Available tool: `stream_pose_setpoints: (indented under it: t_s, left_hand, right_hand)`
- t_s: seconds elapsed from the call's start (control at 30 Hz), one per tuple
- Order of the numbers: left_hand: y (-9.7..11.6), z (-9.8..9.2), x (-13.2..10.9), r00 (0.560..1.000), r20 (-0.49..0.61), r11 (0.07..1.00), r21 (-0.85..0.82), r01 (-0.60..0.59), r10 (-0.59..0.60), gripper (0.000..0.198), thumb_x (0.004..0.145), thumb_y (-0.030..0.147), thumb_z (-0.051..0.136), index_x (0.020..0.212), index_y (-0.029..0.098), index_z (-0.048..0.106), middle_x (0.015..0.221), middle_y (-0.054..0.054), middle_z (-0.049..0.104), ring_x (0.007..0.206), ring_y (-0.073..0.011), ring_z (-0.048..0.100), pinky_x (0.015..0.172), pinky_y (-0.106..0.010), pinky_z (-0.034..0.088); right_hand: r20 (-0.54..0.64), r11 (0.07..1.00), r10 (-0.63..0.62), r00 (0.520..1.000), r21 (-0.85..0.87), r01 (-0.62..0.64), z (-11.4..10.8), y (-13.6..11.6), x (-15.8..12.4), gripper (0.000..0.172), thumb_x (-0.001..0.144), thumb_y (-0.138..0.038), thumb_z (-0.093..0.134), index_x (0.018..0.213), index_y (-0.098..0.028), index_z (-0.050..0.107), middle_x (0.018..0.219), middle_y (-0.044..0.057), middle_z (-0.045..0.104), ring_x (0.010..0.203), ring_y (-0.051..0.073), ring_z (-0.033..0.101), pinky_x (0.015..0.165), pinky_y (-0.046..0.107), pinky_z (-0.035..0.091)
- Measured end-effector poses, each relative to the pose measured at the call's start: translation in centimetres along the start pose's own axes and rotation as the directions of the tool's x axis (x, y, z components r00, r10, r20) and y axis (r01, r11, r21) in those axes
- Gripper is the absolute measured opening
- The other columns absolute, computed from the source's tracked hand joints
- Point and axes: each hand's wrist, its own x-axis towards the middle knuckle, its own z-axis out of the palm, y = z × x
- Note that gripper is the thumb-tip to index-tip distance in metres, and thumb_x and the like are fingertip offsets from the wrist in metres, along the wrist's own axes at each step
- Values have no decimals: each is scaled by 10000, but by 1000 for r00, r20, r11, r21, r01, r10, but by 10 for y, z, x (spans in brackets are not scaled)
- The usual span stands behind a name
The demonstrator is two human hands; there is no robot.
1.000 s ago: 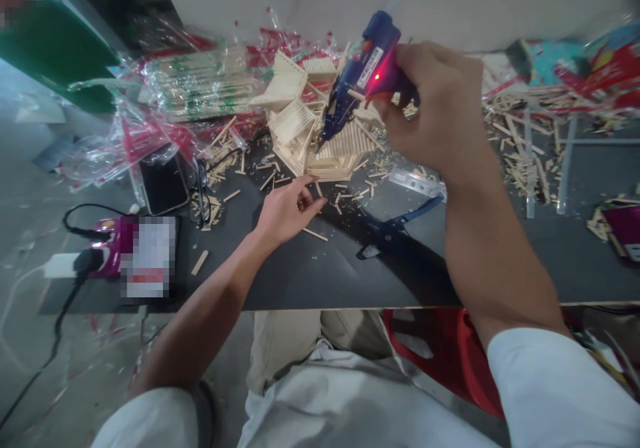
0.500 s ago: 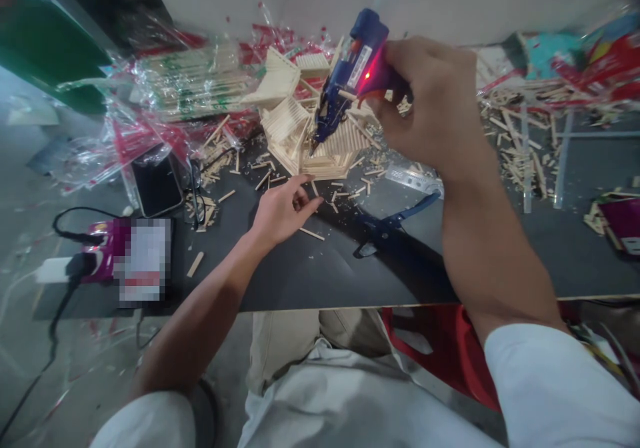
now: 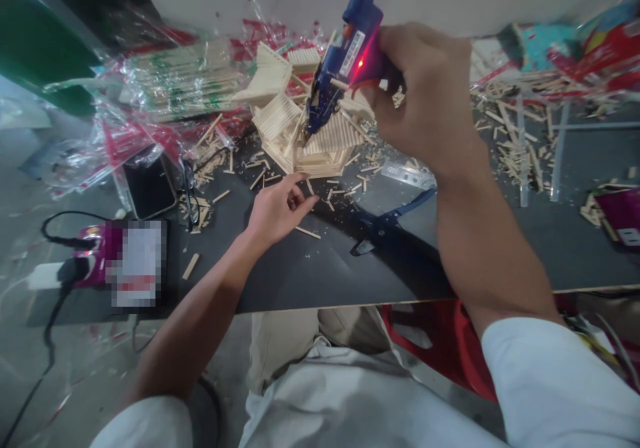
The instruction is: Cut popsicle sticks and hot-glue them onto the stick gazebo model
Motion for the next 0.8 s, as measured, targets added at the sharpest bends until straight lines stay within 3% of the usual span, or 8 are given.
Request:
stream_pose_setpoints:
  t_s: [0.47,0.8]
  left_hand:
    - [0,-1,0,999,-24,999,16,-33,33,391,912,404,691,1238,187,672,711,17,717,597,-113,639,674,-237,523]
    - [2,-1,-1,999,-34,999,30,-32,33,381,917,398,688,1230,181,675,707,16,718,599,-114,645,671,-238,519]
  right_hand:
    - [54,998,57,997,-43,-54,-2,-4,3,313,1016,-336,443,1314,-298,532,1232,90,686,1098,319,644,872,463,512]
    - [25,995,98,995,-32,-97,-2,-6,2,291,1026,-331,443,1301,-345,534,1220,63,689,1064,306,640,893,440,511]
